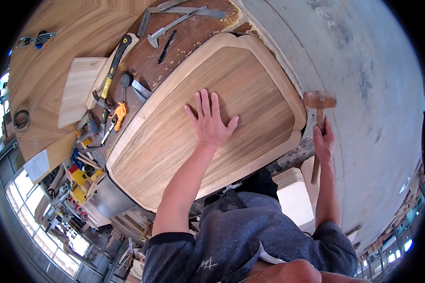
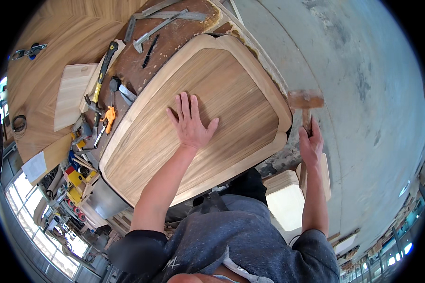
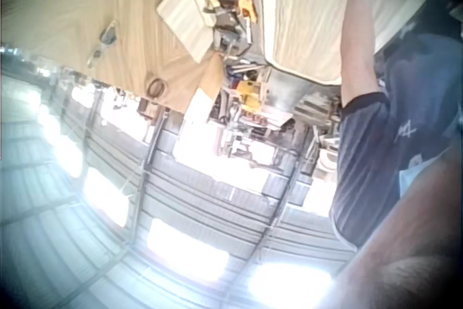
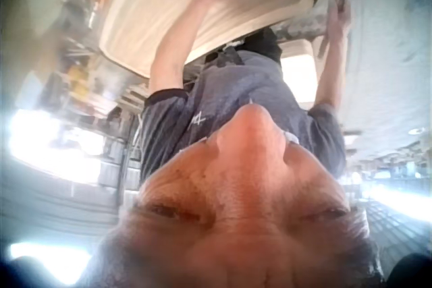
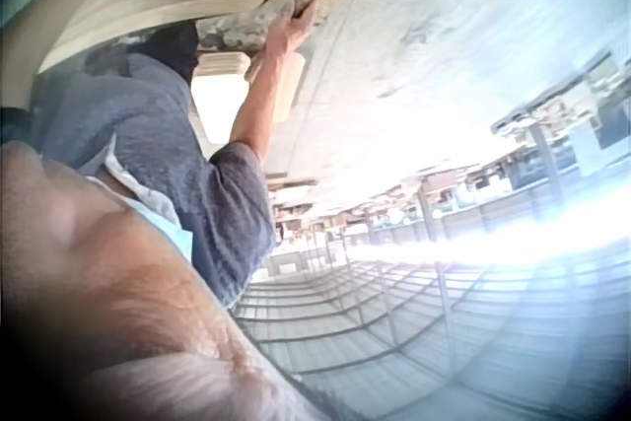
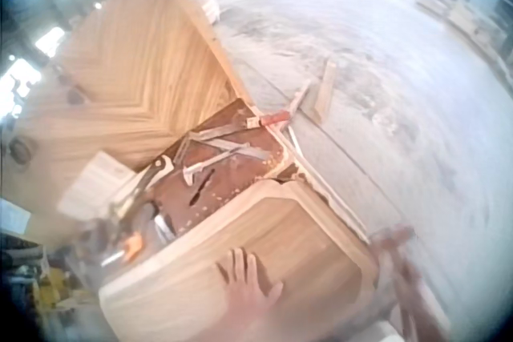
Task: The person assembles a wooden frame onto a white rectangular base. They use a hammer to tap the frame into place and a ratchet strap to secure the assembly. The person works at a cluttered workbench in a workshop.
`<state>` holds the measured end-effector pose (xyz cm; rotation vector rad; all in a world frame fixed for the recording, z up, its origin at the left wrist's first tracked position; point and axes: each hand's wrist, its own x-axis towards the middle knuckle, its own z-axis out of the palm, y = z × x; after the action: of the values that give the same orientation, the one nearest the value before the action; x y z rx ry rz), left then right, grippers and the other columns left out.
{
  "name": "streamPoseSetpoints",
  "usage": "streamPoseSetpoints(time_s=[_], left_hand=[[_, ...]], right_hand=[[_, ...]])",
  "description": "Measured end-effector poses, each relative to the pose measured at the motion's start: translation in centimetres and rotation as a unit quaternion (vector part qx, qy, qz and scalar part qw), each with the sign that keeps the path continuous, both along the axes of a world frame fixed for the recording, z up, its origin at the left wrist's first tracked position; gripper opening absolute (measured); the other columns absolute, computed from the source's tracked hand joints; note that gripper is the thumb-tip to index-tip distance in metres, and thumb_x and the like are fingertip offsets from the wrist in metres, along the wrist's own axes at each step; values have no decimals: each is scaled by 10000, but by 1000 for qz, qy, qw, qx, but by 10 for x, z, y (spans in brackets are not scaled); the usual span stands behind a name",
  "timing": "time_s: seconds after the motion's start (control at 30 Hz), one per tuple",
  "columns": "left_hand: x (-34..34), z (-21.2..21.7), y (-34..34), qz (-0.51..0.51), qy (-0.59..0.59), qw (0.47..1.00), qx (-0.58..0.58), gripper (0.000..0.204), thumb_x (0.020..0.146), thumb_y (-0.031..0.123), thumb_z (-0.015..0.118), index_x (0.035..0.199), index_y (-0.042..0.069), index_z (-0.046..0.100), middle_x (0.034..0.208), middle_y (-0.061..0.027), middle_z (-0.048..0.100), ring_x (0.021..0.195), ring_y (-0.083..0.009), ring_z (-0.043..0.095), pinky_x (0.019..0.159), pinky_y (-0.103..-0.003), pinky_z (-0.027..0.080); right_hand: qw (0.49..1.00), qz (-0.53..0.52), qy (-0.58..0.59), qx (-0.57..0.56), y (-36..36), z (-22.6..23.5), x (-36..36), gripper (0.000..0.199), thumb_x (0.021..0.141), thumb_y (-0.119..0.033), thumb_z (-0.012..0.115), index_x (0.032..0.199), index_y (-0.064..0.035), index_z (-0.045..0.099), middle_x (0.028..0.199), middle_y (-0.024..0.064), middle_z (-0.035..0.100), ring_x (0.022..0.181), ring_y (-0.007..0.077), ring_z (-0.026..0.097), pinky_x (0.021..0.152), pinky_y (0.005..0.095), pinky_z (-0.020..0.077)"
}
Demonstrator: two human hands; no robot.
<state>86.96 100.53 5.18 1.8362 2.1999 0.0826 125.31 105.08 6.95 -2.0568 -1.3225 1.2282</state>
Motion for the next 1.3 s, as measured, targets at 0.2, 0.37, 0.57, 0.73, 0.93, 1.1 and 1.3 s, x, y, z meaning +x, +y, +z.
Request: streamPoseSetpoints(time_s=[0.2,0.37,0.57,0.73,0.93,1.1,1.3], left_hand=[[-2,-1,1,4,-23,1000,8,1012,833,597,625,1577,49,212,1659,-204,115,1539,-392,47,1155,-685,-43],[-3,-3,2,4,-27,999,20,1005,829,605,628,1570,47,242,1656,-201,135,1541,-384,54,1157,-681,-41],[-4,-4,3,6,-33,999,30,997,819,611,634,1555,38,281,1651,-198,165,1542,-379,71,1160,-677,-39],[-4,-6,2,10,-38,999,29,1025,782,609,670,1547,39,294,1647,-192,179,1543,-370,76,1161,-674,-39],[-6,-4,2,13,-43,998,32,1032,768,596,691,1546,44,297,1650,-191,161,1540,-369,85,1162,-678,-32],[-6,6,3,19,-42,999,-3,1015,777,598,687,1539,44,309,1646,-191,166,1534,-375,98,1165,-688,-11],[-8,16,1,19,-51,999,2,965,809,594,662,1530,44,332,1645,-186,169,1533,-369,108,1170,-689,16]], right_hand=[[996,46,35,69,47,-6,-62,569,924,-115,646,1453,1,473,1188,121,674,1034,145,616,931,293,481],[992,119,17,37,68,9,-104,560,927,-133,659,1438,6,480,1227,192,664,1112,221,636,971,319,474],[977,180,-27,114,66,-3,-110,571,919,-106,661,1438,10,453,1296,255,609,1195,375,607,1004,387,469],[968,198,-76,134,65,-7,-115,567,923,-118,663,1427,24,448,1310,271,589,1214,423,578,1013,425,470],[947,231,-107,197,63,-15,-111,548,927,-126,656,1409,37,453,1277,285,592,1154,461,591,967,454,495],[935,244,-114,232,62,-16,-114,533,928,-124,645,1398,39,456,1253,296,592,1107,481,598,923,467,512],[921,249,-145,260,60,-18,-118,531,927,-129,636,1394,42,449,1254,300,590,1089,490,598,914,486,513]])
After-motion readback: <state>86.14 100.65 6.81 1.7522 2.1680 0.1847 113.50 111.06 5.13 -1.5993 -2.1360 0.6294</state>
